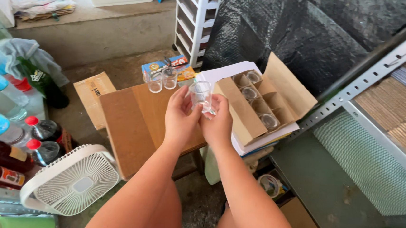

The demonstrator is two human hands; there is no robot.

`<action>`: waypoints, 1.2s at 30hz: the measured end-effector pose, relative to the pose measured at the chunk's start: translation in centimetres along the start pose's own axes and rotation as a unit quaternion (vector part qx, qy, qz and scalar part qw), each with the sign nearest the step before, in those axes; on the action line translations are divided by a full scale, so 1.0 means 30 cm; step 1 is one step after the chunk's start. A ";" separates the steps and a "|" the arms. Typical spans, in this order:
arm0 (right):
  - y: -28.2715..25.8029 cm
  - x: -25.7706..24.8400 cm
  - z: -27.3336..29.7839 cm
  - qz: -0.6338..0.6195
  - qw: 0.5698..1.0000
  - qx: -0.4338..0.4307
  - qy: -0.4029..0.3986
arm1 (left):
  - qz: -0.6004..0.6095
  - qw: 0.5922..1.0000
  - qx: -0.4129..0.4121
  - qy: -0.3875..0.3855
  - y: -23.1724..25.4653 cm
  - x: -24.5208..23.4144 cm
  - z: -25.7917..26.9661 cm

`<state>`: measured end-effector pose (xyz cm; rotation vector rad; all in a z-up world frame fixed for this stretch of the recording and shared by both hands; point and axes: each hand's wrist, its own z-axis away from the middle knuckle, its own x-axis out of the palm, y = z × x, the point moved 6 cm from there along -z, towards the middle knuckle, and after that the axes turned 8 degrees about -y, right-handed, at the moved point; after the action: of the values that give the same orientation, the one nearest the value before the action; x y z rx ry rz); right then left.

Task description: The person opens a cardboard box containing small clear glasses and removes them one by one. They place the glasses in a neat row on a wooden board next to the box. The task continues until all glasses are removed and arranged.

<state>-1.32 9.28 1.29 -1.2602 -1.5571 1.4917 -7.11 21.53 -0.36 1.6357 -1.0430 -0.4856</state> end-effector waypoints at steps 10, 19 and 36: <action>0.116 0.366 -0.005 -0.052 0.996 0.023 -0.071 | -0.086 0.991 -0.070 0.069 -0.014 -0.301 0.051; 0.275 0.622 -0.118 0.046 0.997 0.018 -0.062 | -0.091 0.974 -0.157 0.136 -0.154 -0.534 -0.014; 0.361 0.794 -0.260 0.069 0.996 -0.013 -0.059 | -0.058 0.972 -0.186 0.130 -0.192 -0.637 -0.161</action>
<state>-0.06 33.08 -12.02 -1.3397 -1.5967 1.6644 -11.40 40.18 -7.77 1.3823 -0.6212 -0.4952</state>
